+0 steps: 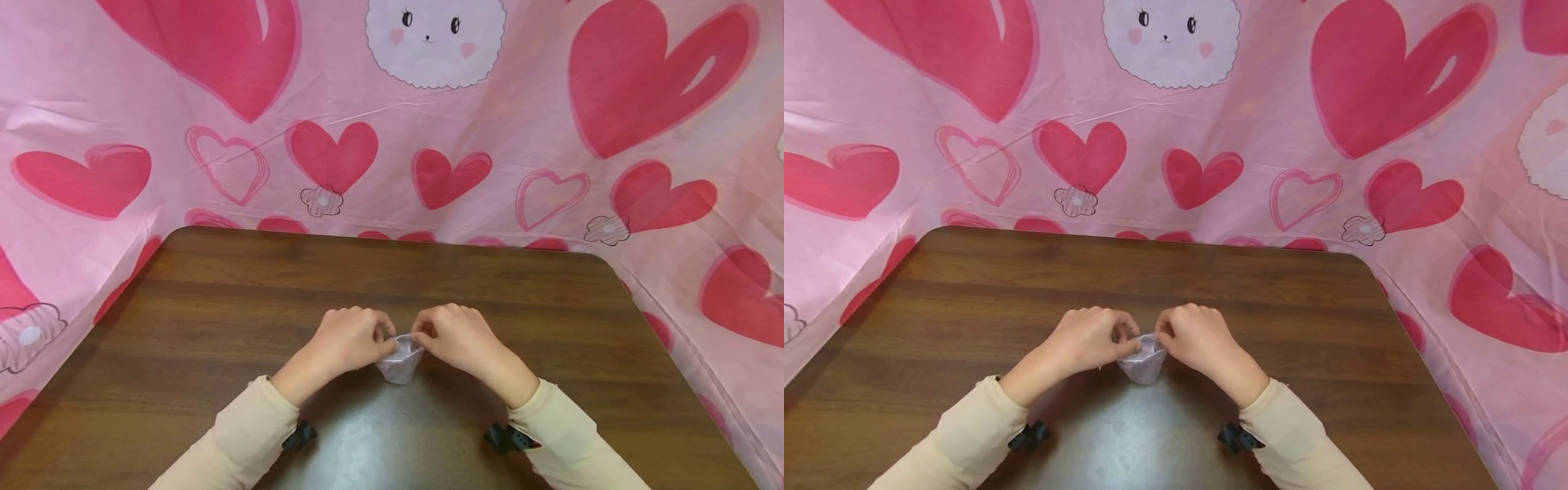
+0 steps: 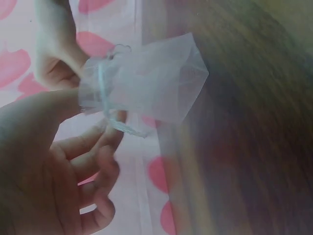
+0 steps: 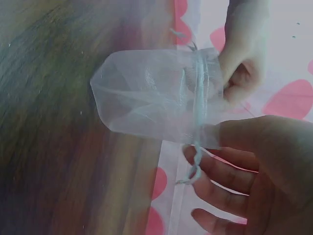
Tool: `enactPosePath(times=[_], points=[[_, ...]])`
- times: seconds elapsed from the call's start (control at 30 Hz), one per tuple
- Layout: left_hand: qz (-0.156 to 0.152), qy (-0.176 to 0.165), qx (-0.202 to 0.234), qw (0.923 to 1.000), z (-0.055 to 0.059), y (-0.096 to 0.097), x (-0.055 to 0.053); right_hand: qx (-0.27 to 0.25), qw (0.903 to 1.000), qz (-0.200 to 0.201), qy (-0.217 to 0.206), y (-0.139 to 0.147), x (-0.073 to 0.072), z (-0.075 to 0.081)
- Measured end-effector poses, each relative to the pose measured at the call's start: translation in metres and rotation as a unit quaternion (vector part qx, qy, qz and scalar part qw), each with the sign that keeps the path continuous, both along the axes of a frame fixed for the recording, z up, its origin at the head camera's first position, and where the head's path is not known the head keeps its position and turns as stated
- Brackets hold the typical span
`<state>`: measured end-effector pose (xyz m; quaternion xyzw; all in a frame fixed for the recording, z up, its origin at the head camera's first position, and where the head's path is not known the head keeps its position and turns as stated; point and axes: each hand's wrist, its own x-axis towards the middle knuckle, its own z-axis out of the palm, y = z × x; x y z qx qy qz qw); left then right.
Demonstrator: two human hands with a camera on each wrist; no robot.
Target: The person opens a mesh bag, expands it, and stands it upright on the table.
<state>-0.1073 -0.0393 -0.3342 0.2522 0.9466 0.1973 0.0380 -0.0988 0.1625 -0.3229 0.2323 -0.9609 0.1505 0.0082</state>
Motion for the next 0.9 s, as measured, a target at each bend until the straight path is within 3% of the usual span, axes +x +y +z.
enactPosePath(times=[0.23, 0.53, 0.9], points=[[0.024, 0.022, 0.016, 0.9993, -0.005, 0.007, -0.001, -0.029, 0.9985, -0.043, 0.02, -0.009, 0.008, -0.001], [0.083, 0.04, 0.067, 0.9935, -0.005, 0.007, 0.001, -0.021, 0.9936, -0.1, -0.048, -0.01, 0.015, -0.003], [0.095, 0.033, 0.034, 0.9943, -0.003, -0.003, -0.001, -0.025, 0.9916, -0.113, -0.058, -0.007, 0.013, 0.0]])
